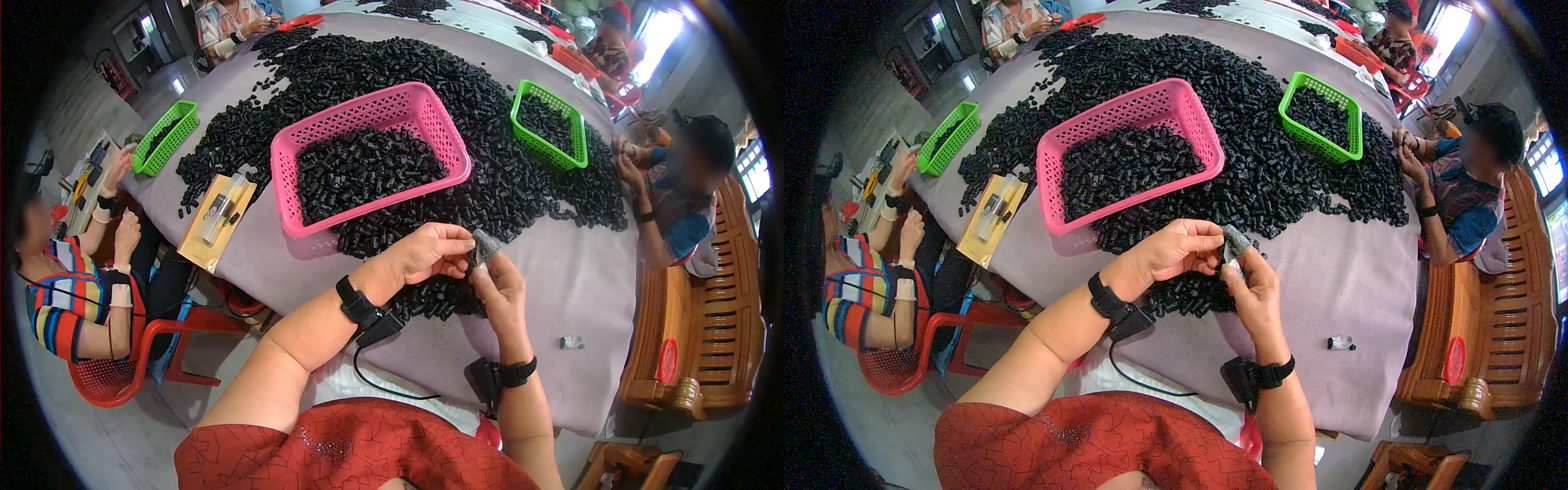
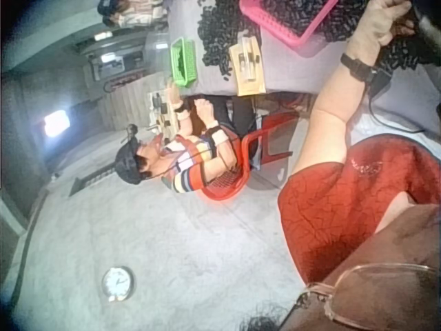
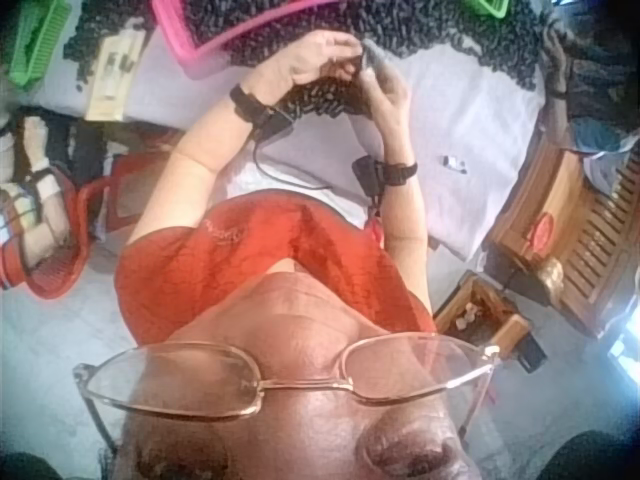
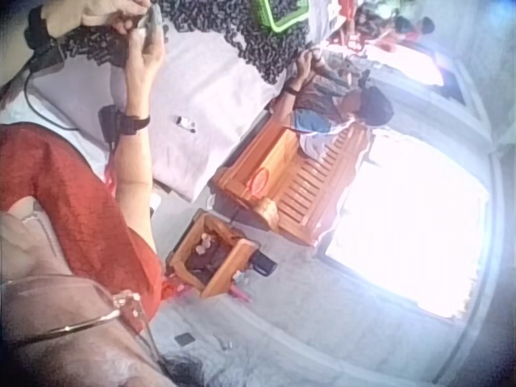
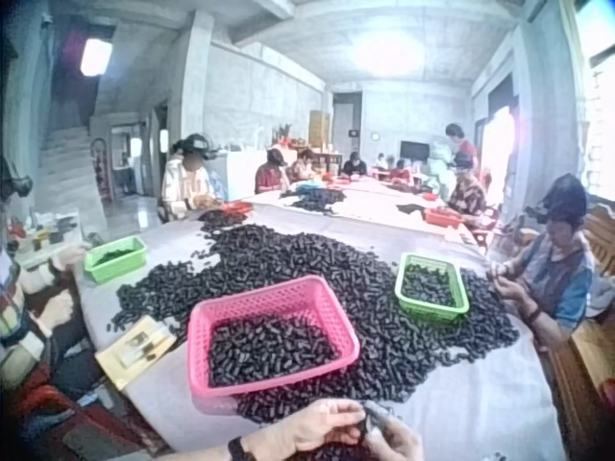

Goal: The person is inspecting and sorting small black plastic components for shoe manufacturing.

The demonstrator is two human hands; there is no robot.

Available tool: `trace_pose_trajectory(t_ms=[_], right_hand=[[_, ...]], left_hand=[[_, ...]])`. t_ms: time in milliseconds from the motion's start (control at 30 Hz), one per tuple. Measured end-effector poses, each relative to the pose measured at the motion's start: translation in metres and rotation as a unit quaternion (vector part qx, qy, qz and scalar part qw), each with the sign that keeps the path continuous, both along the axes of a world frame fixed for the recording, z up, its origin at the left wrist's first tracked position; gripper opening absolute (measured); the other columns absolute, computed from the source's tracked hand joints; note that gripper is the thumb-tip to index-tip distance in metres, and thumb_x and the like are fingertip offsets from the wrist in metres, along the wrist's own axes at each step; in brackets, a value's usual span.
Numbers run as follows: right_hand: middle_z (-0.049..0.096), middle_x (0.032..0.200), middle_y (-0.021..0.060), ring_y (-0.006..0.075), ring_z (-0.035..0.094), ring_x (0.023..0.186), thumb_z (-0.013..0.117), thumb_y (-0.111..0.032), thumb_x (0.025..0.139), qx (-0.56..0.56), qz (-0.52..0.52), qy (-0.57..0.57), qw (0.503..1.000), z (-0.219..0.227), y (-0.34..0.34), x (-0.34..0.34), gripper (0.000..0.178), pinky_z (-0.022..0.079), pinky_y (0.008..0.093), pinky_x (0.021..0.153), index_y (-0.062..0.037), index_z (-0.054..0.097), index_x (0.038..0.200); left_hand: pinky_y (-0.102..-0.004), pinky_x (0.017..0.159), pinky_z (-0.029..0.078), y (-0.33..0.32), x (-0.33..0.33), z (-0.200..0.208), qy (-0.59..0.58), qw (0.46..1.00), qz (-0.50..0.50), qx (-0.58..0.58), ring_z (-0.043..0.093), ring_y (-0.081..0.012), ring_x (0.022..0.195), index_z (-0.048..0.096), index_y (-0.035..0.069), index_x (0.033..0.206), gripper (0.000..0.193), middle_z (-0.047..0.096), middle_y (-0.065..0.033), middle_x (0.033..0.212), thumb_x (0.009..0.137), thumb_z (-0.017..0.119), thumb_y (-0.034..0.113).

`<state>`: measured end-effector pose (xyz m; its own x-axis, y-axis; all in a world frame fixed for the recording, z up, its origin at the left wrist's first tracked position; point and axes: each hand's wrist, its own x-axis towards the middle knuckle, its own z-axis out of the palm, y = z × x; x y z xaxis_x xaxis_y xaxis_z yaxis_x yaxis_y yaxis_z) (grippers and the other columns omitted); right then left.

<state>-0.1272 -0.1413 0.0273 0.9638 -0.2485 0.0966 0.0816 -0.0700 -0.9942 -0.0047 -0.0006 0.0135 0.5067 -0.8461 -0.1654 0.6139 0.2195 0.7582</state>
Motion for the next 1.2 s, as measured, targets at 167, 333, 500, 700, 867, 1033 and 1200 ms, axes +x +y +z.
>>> trace_pose_trajectory(t_ms=[167,333,500,700,867,1033,1200], right_hand=[[0.056,0.084,-0.0032,0.0037,0.048,0.07,0.059,-0.007,0.089,0.005,0.015,-0.011,1.0,0.004,0.001,-0.001,0.036,0.04,0.0188,0.059,-0.0015,0.056,0.124],[0.057,0.085,-0.003,0.0035,0.048,0.067,0.06,-0.008,0.088,0.054,0.046,0.028,0.997,0.005,-0.005,-0.002,0.044,0.04,0.0182,0.056,-0.003,0.053,0.131],[0.057,0.084,-0.0023,0.0033,0.048,0.066,0.062,-0.01,0.088,0.065,0.071,0.015,0.995,0.008,-0.004,-0.003,0.052,0.039,0.0179,0.055,-0.0039,0.047,0.137],[0.057,0.086,-0.0021,0.0034,0.049,0.067,0.063,-0.01,0.087,0.076,0.081,0.027,0.993,0.007,-0.006,-0.001,0.054,0.039,0.0177,0.055,-0.0054,0.047,0.138],[0.056,0.088,-0.0021,0.0034,0.049,0.069,0.063,-0.008,0.087,0.083,0.074,0.021,0.994,0.006,-0.005,-0.002,0.053,0.039,0.0175,0.055,-0.0066,0.048,0.137],[0.057,0.088,-0.0022,0.0031,0.048,0.069,0.063,-0.006,0.086,0.08,0.075,0.012,0.994,0.005,-0.005,-0.002,0.052,0.039,0.0173,0.054,-0.0065,0.05,0.136],[0.057,0.089,-0.0024,0.003,0.049,0.07,0.063,-0.006,0.085,0.093,0.076,0.03,0.992,0.004,-0.008,-0.005,0.052,0.039,0.0171,0.055,-0.0057,0.05,0.136]], left_hand=[[-0.0243,0.063,0.056,0.002,0.003,-0.001,-0.003,0.999,-0.039,-0.01,0.063,-0.0083,0.068,0.064,0.005,0.101,0.013,0.065,0.0006,0.083,0.093,0.061,0.015],[-0.0224,0.061,0.053,0.003,0.003,0.001,-0.016,0.999,-0.047,0.002,0.062,-0.0075,0.066,0.064,0.006,0.099,0.012,0.064,0.001,0.082,0.094,0.06,0.016],[-0.0221,0.06,0.052,0.002,0.002,0.005,-0.014,0.999,-0.041,0.014,0.061,-0.0074,0.065,0.063,0.006,0.1,0.012,0.064,0.001,0.081,0.094,0.06,0.016],[-0.0217,0.058,0.051,0.003,0.006,0.001,-0.01,0.998,-0.059,0.0,0.06,-0.0074,0.064,0.063,0.006,0.1,0.012,0.063,0.0012,0.08,0.095,0.059,0.016],[-0.0218,0.057,0.05,0.002,0.003,0.005,-0.006,0.998,-0.055,0.002,0.06,-0.0075,0.063,0.063,0.006,0.099,0.011,0.063,0.0011,0.079,0.095,0.059,0.016],[-0.0221,0.057,0.05,0.003,0.002,0.007,-0.007,0.999,-0.051,0.004,0.06,-0.0078,0.062,0.064,0.006,0.097,0.011,0.063,0.001,0.076,0.095,0.059,0.016],[-0.0222,0.056,0.049,0.003,0.0,0.005,-0.016,0.998,-0.062,0.003,0.06,-0.0076,0.062,0.064,0.006,0.095,0.011,0.063,0.0005,0.077,0.094,0.059,0.017]])
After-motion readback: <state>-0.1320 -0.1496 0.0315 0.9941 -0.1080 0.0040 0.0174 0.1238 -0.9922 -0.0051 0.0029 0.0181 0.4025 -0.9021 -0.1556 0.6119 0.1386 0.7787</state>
